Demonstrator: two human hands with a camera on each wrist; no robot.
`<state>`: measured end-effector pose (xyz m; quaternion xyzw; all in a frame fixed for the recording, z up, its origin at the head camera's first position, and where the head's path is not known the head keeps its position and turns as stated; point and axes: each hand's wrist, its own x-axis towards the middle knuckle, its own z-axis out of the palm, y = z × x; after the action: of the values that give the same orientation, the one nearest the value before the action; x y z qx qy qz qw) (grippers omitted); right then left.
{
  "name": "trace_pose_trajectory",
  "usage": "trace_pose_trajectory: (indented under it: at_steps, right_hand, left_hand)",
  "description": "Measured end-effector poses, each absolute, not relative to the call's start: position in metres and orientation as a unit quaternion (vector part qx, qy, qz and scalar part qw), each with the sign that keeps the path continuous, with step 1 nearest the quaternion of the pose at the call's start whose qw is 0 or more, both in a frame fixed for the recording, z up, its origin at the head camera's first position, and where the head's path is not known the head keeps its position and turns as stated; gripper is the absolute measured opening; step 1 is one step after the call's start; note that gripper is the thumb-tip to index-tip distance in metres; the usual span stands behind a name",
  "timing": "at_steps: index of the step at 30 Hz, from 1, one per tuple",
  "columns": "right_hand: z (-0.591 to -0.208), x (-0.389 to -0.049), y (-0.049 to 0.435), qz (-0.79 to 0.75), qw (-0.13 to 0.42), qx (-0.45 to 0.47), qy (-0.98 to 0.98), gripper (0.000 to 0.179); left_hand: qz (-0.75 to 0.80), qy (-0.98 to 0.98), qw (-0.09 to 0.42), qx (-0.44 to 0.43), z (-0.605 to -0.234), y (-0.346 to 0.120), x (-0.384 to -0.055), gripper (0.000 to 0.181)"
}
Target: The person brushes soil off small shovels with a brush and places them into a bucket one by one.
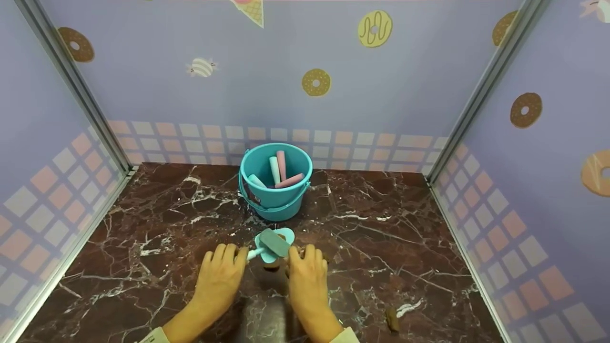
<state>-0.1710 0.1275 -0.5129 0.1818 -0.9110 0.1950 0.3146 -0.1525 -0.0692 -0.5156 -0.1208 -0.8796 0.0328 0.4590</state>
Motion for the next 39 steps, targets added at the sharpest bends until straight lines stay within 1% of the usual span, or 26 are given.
trace_pose_trajectory:
  at_steps: [5, 17, 20, 23, 27, 29, 35, 39]
  right_hand:
    - [-0.514, -0.171, 0.131, 0.200, 0.301, 0.178, -0.915, 0.027]
    - [-0.515, -0.172, 0.143, 0.207, 0.319, 0.182, -0.907, 0.027]
    - [-0.516, -0.173, 0.149, 0.212, 0.310, 0.171, -0.911, 0.027]
    - [-0.518, -0.176, 0.154, 0.222, 0.289, 0.155, -0.918, 0.024]
    - [-0.517, -0.178, 0.155, 0.237, 0.271, 0.152, -0.921, 0.021]
    - [-0.516, -0.176, 0.153, 0.242, 0.280, 0.156, -0.916, 0.020]
    - [-0.508, -0.167, 0.142, 0.243, 0.332, 0.182, -0.893, 0.019]
    - [-0.504, -0.164, 0.137, 0.236, 0.331, 0.197, -0.892, 0.021]
  left_hand:
    - [0.032, -0.876, 0.467, -0.120, -0.517, -0.071, -0.150, 0.026]
    - [0.019, -0.875, 0.467, -0.128, -0.518, -0.072, -0.147, 0.026]
    - [0.021, -0.873, 0.472, -0.124, -0.522, -0.075, -0.147, 0.023]
    - [0.020, -0.872, 0.475, -0.116, -0.526, -0.078, -0.147, 0.020]
    - [0.016, -0.878, 0.466, -0.110, -0.529, -0.081, -0.146, 0.021]
    - [0.017, -0.884, 0.455, -0.108, -0.530, -0.081, -0.145, 0.024]
    - [0.014, -0.897, 0.430, -0.097, -0.528, -0.080, -0.141, 0.028]
    - [0.009, -0.909, 0.405, -0.096, -0.525, -0.078, -0.139, 0.028]
